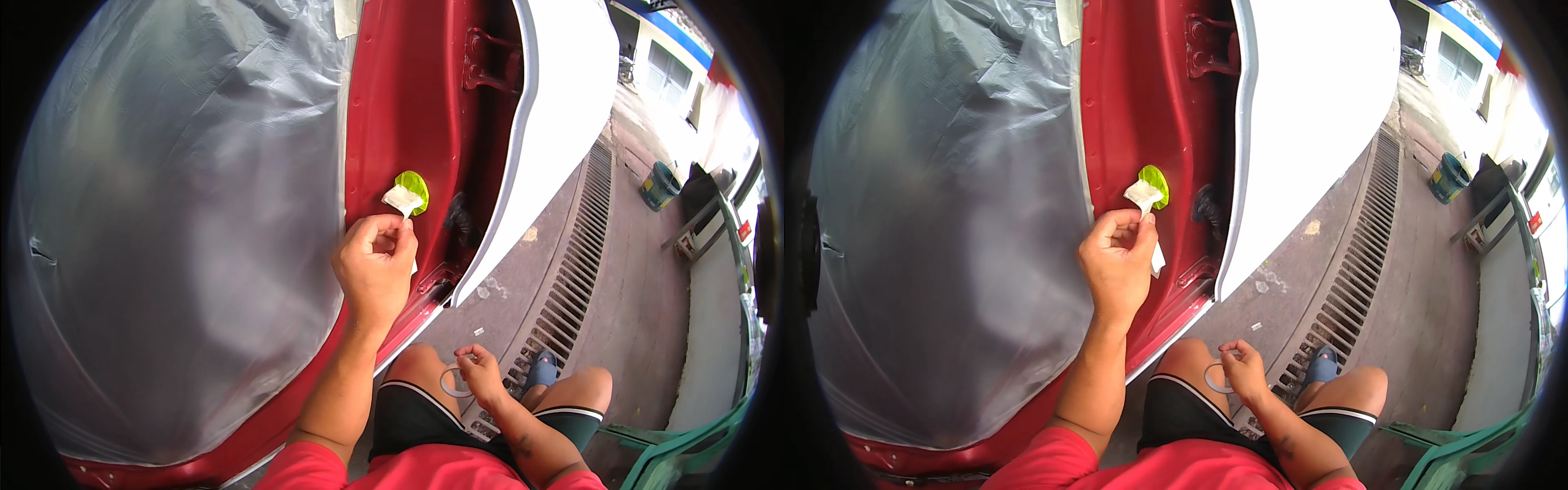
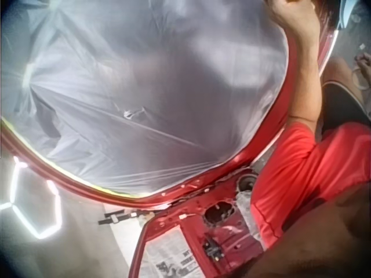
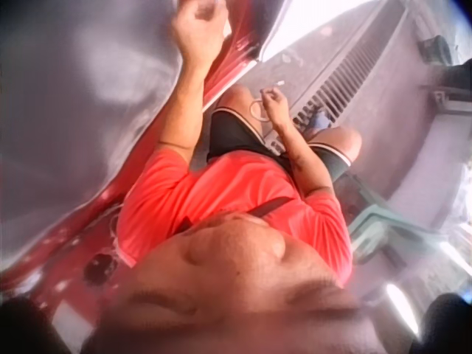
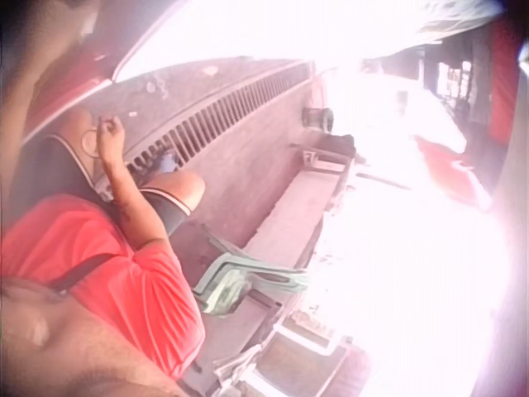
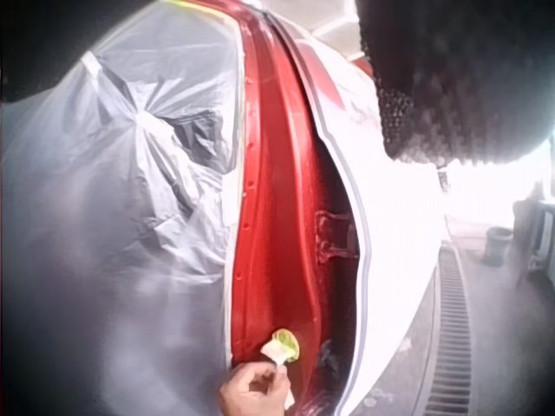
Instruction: The person applies masking tape to the edges of a red car door, smoothing it down with their fingers. They handle a roll of tape and a small rectangular piece of paper, placing the paper on the door and securing it with tape.
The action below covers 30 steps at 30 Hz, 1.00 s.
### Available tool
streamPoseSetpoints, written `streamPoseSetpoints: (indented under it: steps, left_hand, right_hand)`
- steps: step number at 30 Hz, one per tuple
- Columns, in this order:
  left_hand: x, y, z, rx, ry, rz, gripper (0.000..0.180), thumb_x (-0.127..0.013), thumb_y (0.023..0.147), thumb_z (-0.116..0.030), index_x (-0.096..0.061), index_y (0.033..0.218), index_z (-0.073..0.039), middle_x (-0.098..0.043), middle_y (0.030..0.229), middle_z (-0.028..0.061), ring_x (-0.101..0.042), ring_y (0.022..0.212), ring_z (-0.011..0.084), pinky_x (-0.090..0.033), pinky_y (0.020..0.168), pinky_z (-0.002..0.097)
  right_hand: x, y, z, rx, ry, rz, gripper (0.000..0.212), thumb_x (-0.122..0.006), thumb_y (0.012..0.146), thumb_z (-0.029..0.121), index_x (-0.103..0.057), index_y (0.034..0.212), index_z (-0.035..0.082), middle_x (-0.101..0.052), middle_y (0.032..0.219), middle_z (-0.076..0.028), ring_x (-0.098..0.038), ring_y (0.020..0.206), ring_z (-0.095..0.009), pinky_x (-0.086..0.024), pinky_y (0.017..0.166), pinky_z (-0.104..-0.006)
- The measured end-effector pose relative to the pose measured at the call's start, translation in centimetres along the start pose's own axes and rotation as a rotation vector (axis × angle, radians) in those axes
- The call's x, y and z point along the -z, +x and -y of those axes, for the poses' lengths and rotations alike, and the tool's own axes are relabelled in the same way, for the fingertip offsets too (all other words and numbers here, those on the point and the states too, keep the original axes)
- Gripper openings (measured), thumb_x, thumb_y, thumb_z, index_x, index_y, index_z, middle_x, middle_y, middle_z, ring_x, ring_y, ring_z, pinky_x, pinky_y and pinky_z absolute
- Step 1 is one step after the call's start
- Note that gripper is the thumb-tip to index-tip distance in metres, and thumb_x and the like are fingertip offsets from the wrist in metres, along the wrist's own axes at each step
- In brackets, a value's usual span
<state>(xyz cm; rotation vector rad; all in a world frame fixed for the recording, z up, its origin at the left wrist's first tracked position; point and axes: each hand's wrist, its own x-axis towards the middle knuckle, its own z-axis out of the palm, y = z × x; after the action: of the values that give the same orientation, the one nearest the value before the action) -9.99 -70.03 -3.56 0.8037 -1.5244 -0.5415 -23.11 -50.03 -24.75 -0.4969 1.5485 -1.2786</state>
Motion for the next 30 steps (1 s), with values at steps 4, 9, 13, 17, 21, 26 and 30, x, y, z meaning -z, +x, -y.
streamPoseSetpoints:
  steps: [4, 9, 13, 17, 21, 26, 30]
  left_hand:
    - [0.6, 1.6, -0.3, -0.179, 0.253, -0.039, 0.011, -0.088, 0.087, -0.004, -0.080, 0.095, -0.006, -0.077, 0.082, 0.0048, -0.070, 0.064, 0.0199, -0.056, 0.062, 0.0368]
    - [0.2, 1.8, 0.1, -0.227, 0.265, -0.115, 0.011, -0.088, 0.086, -0.003, -0.078, 0.090, -0.006, -0.076, 0.080, 0.0033, -0.067, 0.062, 0.0189, -0.054, 0.060, 0.0365]
    - [0.4, 2.1, 0.3, -0.152, 0.225, -0.168, 0.013, -0.088, 0.091, -0.002, -0.077, 0.095, -0.001, -0.071, 0.074, 0.0029, -0.062, 0.058, 0.0104, -0.048, 0.055, 0.0303]
    - [1.6, -0.7, -0.5, 0.125, -0.094, -0.064, 0.012, -0.085, 0.100, -0.008, -0.074, 0.099, -0.002, -0.066, 0.072, -0.0004, -0.059, 0.057, 0.0100, -0.045, 0.053, 0.0280]
    - [1.5, -2.8, -1.6, 0.841, -0.843, 0.193, 0.037, -0.071, 0.112, -0.038, -0.077, 0.111, -0.002, -0.069, 0.081, 0.0037, -0.065, 0.065, 0.0165, -0.050, 0.057, 0.0302]
    - [1.0, 0.1, -2.0, 0.971, -1.060, 0.054, 0.044, -0.070, 0.112, -0.043, -0.073, 0.122, 0.000, -0.074, 0.098, 0.0088, -0.074, 0.085, 0.0211, -0.059, 0.076, 0.0343]
    - [1.4, 1.9, -1.5, 0.940, -0.985, 0.097, 0.039, -0.070, 0.112, -0.040, -0.073, 0.121, -0.002, -0.075, 0.101, 0.0103, -0.076, 0.089, 0.0223, -0.060, 0.077, 0.0339]
  right_hand:
    - [0.2, 0.4, -0.3, 0.017, -0.005, 0.027, 0.012, -0.068, 0.106, 0.007, -0.071, 0.117, 0.003, -0.065, 0.079, 0.000, -0.056, 0.067, -0.008, -0.040, 0.059, -0.0254]
    - [0.2, 0.2, -0.7, 0.023, -0.035, 0.052, 0.010, -0.068, 0.107, 0.007, -0.071, 0.115, 0.003, -0.065, 0.080, 0.000, -0.056, 0.067, -0.008, -0.042, 0.060, -0.0255]
    - [0.3, 0.7, -1.6, 0.056, -0.034, 0.072, 0.012, -0.068, 0.108, 0.010, -0.072, 0.117, 0.004, -0.066, 0.077, 0.000, -0.056, 0.064, -0.007, -0.041, 0.057, -0.0259]
    - [0.2, 0.8, -1.4, 0.055, -0.028, 0.078, 0.013, -0.068, 0.108, 0.011, -0.072, 0.118, 0.004, -0.067, 0.076, 0.000, -0.056, 0.064, -0.007, -0.040, 0.056, -0.0259]
    - [0.3, 0.0, -0.4, 0.043, -0.035, 0.086, 0.012, -0.068, 0.108, 0.008, -0.071, 0.118, 0.003, -0.066, 0.081, 0.000, -0.056, 0.067, -0.008, -0.042, 0.062, -0.0253]
    - [0.0, -0.1, -0.9, 0.060, -0.033, 0.120, 0.014, -0.066, 0.108, 0.009, -0.072, 0.119, 0.002, -0.069, 0.079, 0.000, -0.057, 0.066, -0.006, -0.041, 0.057, -0.0250]
    - [0.3, -0.2, -0.5, 0.057, -0.031, 0.121, 0.014, -0.068, 0.107, 0.009, -0.072, 0.119, 0.002, -0.070, 0.080, -0.001, -0.057, 0.066, -0.006, -0.041, 0.057, -0.0248]
